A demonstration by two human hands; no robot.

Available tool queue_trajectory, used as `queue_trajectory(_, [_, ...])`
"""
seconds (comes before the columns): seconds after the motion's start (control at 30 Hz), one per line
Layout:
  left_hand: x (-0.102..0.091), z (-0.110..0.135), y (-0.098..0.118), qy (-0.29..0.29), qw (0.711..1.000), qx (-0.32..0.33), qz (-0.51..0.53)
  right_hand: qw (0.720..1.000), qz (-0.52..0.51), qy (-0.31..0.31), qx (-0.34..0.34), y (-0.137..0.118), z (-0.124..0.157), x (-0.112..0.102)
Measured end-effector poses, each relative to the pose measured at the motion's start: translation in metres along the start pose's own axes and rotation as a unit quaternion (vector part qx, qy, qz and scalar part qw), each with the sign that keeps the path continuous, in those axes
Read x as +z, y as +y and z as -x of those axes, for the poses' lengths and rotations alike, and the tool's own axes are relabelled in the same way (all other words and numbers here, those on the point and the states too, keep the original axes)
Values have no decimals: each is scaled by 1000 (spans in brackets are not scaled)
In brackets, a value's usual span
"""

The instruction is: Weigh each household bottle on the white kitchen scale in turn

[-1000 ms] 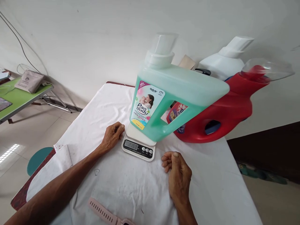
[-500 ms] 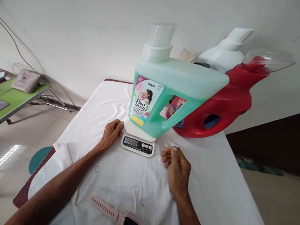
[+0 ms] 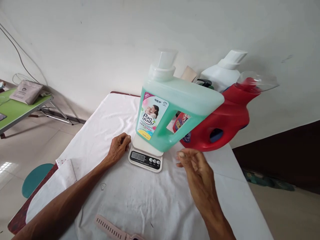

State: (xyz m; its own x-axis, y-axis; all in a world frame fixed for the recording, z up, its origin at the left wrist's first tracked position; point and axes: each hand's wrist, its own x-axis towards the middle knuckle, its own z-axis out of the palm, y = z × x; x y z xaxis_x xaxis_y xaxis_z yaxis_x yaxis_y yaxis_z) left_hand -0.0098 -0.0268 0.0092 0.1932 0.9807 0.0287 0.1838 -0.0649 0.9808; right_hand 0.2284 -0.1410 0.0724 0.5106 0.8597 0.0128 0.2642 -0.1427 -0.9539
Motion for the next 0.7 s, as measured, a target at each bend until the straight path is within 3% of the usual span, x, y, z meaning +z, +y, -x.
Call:
queue_trajectory(0.1, [-1,0,0,-1,1000,2,-8,991,-57,58,-106,-32,-11,6])
queue_trajectory(0.23, [-1,0,0,-1,1000,1,-11,968,-134,18,-209,-63,-35,22])
queue_trajectory(0.5, [-1,0,1,2,1000,0,-12,956,-221,-45,-189,-77,-77,44])
queue_trajectory(0.7, [-1,0,3,2,1000,0,-16,952,-256,54,-161,-87,-61,49])
